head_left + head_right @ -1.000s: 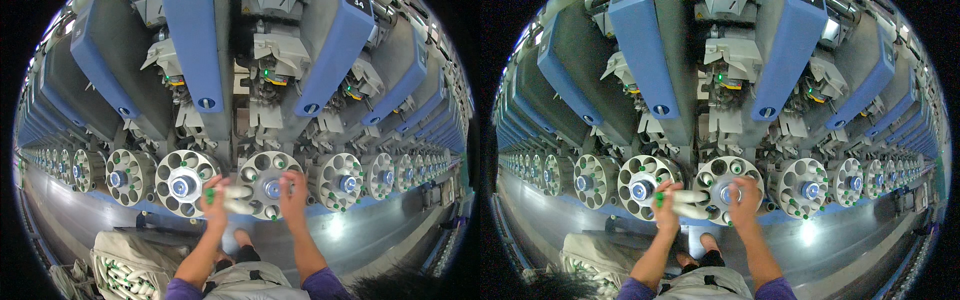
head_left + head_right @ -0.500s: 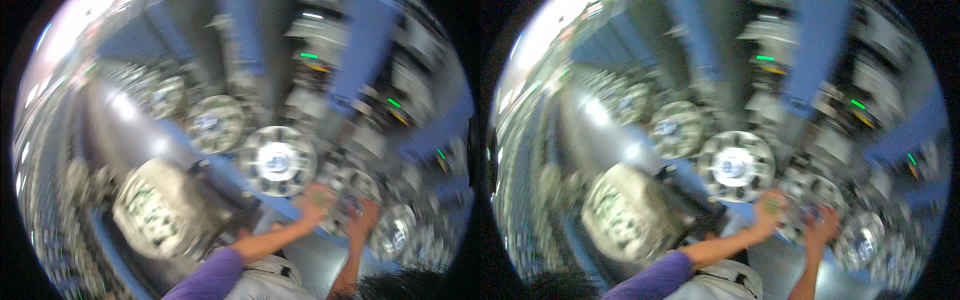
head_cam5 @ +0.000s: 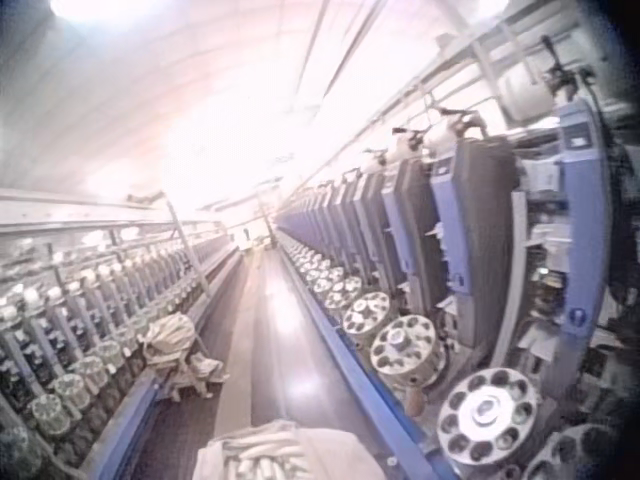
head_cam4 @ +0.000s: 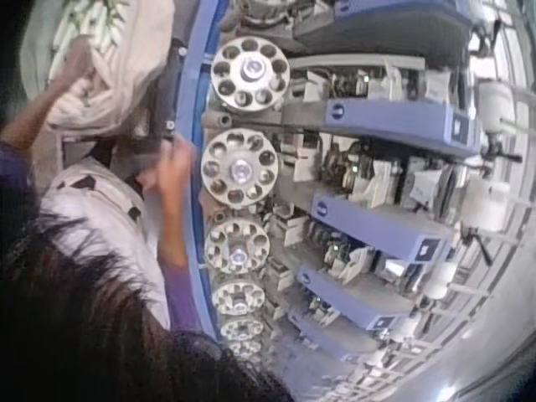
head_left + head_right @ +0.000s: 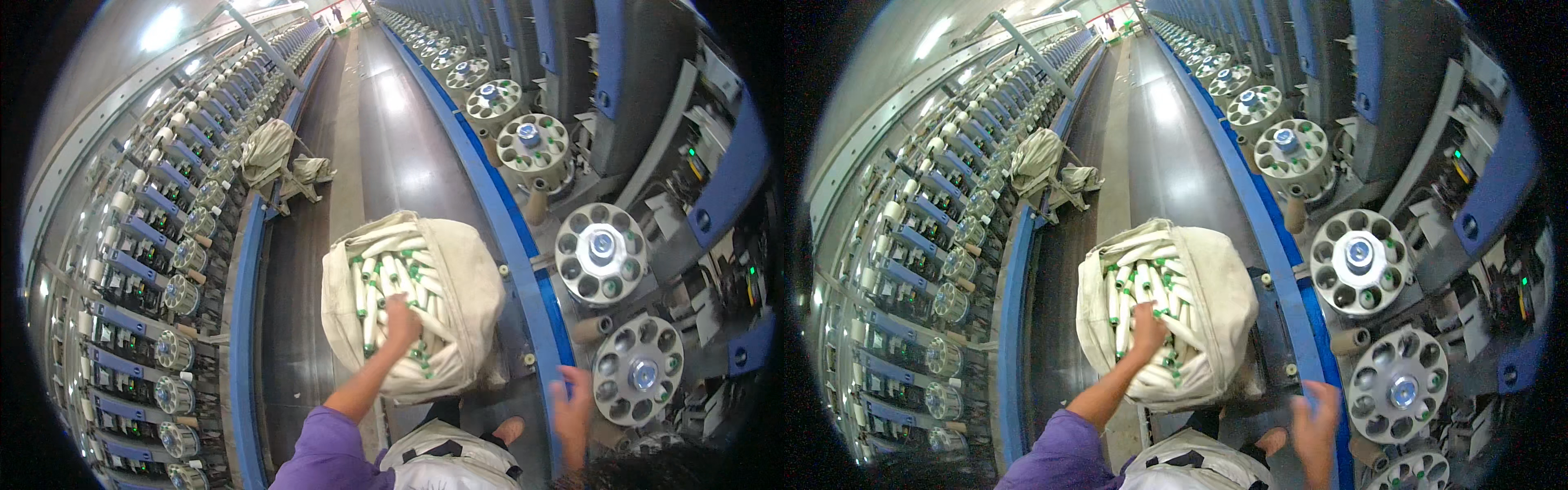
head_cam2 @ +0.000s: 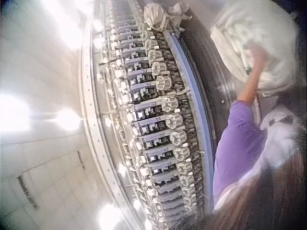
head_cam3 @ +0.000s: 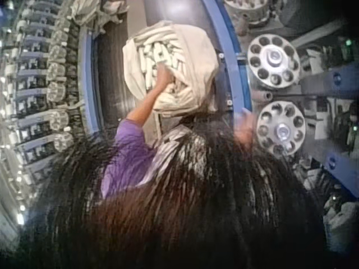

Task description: The person repeatedly picks white cylindrical spools with green ends from a large sack and places them into slots on rotating circular fixtures along a production line. The person works along the line, refilling the fixtures as they rotate.

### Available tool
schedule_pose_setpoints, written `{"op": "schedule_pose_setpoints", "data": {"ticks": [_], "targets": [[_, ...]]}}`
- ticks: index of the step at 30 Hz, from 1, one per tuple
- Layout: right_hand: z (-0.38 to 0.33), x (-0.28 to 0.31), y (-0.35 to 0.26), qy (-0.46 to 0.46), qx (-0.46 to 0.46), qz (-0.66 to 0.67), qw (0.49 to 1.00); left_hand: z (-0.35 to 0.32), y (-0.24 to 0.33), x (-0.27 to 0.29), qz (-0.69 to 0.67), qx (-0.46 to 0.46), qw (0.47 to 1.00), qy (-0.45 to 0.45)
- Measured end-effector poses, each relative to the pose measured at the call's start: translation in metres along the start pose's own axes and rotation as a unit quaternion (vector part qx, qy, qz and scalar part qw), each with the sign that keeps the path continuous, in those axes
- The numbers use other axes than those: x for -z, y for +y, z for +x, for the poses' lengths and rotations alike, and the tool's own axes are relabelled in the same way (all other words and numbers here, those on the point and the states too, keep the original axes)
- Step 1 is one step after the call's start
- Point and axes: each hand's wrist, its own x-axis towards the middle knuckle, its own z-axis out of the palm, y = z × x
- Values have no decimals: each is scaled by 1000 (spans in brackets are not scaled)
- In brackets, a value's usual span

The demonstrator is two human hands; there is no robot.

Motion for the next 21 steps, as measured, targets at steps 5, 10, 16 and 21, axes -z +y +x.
{"op": "schedule_pose_setpoints", "data": {"ticks": [5,10,16,21], "targets": [[113,-260,-42,-183,110,-12,977,108,-161,11,284,25,955,-86],[170,-383,-26,-269,184,-181,928,118,-217,44,196,63,974,-92],[229,-397,-49,-170,58,-76,981,133,-175,92,-77,182,961,-192],[308,-450,-70,-139,74,-297,942,111,-136,52,149,184,912,-335]]}}
